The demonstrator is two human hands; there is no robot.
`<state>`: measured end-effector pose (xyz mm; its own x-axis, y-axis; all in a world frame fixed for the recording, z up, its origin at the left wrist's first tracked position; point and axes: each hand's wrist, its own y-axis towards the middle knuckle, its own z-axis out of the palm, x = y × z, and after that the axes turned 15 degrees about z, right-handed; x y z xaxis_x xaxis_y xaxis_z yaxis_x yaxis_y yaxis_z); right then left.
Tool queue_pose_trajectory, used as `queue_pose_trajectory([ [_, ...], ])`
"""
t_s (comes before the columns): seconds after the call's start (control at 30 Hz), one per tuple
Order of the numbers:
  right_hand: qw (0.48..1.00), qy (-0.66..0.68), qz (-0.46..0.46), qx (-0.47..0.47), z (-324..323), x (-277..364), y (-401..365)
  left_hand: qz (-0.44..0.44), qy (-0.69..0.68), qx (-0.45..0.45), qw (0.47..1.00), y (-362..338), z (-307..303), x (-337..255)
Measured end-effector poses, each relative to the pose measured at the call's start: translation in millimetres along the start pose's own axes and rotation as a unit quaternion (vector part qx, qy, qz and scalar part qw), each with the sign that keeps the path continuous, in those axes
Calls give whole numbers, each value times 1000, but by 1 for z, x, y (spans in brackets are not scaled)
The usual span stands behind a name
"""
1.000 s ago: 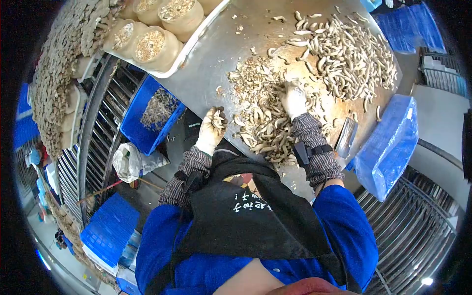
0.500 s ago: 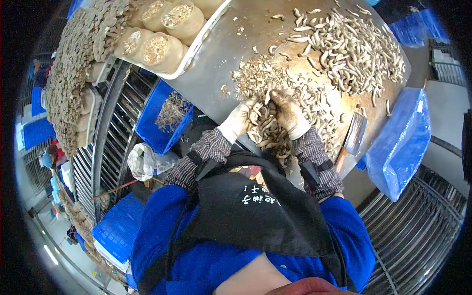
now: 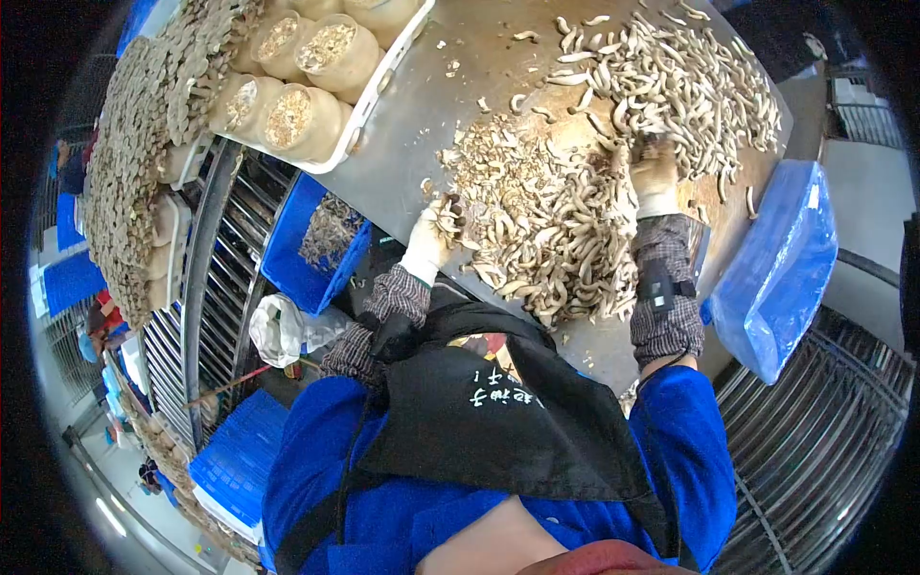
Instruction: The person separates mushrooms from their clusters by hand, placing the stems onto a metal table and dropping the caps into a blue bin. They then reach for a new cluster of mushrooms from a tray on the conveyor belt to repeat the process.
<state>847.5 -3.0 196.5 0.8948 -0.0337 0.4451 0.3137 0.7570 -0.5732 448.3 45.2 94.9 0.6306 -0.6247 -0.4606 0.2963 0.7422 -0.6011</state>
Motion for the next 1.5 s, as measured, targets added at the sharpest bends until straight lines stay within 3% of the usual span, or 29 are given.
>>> queue_pose_trajectory([
  [0.07, 996, 17, 14, -85, 11, -4, 1, 25, 26, 4, 999, 5, -5, -3],
  [0.13, 992, -72, 67, -83, 6, -43, 17, 32, -39, -17, 999, 3, 6, -13],
  [0.17, 975, -185, -5, -124, 12, -82, 14, 75, -14, -27, 997, 3, 11, -17],
  [0.2, 865, -485, -67, -111, 2, -106, 10, 74, -17, -30, 997, 11, 7, -18],
  [0.23, 872, -482, -9, -80, 7, -131, 11, 102, -37, -35, 993, 24, -1, -21],
  [0.27, 814, -569, -85, -80, 30, -152, 3, 131, -57, -40, 989, 36, -8, -23],
  [0.33, 783, -610, -103, -57, 50, -172, 9, 162, -86, -26, 983, 43, -3, -33],
  [0.4, 675, -697, -229, -84, 59, -190, 28, 273, 170, -53, 945, 42, 27, -48],
  [0.47, 606, -732, -291, -108, 59, -208, 45, 281, 192, -56, 938, 61, 29, -52],
  [0.53, 607, -742, -269, -89, 56, -237, 45, 368, 290, -20, 883, 71, 33, -48],
  [0.67, 632, -701, -325, -62, 70, -275, 6, 394, 401, 15, 827, 71, 33, -49],
  [0.73, 693, -629, -344, -79, 74, -298, -23, 411, 425, 39, 805, 78, 15, -46],
  [0.8, 754, -605, -253, -46, 71, -322, -62, 467, 521, 53, 713, 77, 5, -42],
  [0.87, 716, -660, -225, 20, 45, -353, -88, 458, 537, 79, 704, 59, 18, -49],
  [0.9, 734, -636, -232, 53, 43, -362, -95, 470, 569, 98, 668, 64, 11, -50],
  [0.93, 745, -640, -183, 46, 30, -374, -100, 481, 598, 114, 630, 67, 6, -48],
  [0.97, 729, -655, -194, 33, 26, -373, -97, 490, 604, 124, 616, 65, 10, -51],
  [1.07, 668, -722, -172, -55, 16, -354, -96, 508, 617, 146, 583, 65, 12, -53],
  [1.1, 702, -670, -224, -93, 15, -349, -89, 506, 606, 144, 596, 64, 15, -52],
  [1.13, 687, -677, -213, -153, 11, -340, -85, 506, 606, 146, 596, 66, 14, -51],
  [1.2, 644, -664, -303, -230, 7, -321, -66, 508, 614, 145, 587, 69, 10, -50],
  [1.27, 646, -643, -294, -288, 7, -297, -47, 495, 611, 145, 601, 68, 10, -49],
  [1.3, 660, -609, -331, -291, 9, -284, -31, 508, 607, 148, 593, 69, 11, -48],
  [1.4, 649, -621, -306, -314, 19, -251, 1, 499, 616, 147, 592, 68, 13, -50],
  [1.47, 638, -623, -369, -261, 21, -245, 25, 509, 610, 154, 587, 69, 15, -51],
  [1.5, 655, -629, -358, -217, 26, -246, 27, 509, 611, 149, 588, 70, 13, -49],
])
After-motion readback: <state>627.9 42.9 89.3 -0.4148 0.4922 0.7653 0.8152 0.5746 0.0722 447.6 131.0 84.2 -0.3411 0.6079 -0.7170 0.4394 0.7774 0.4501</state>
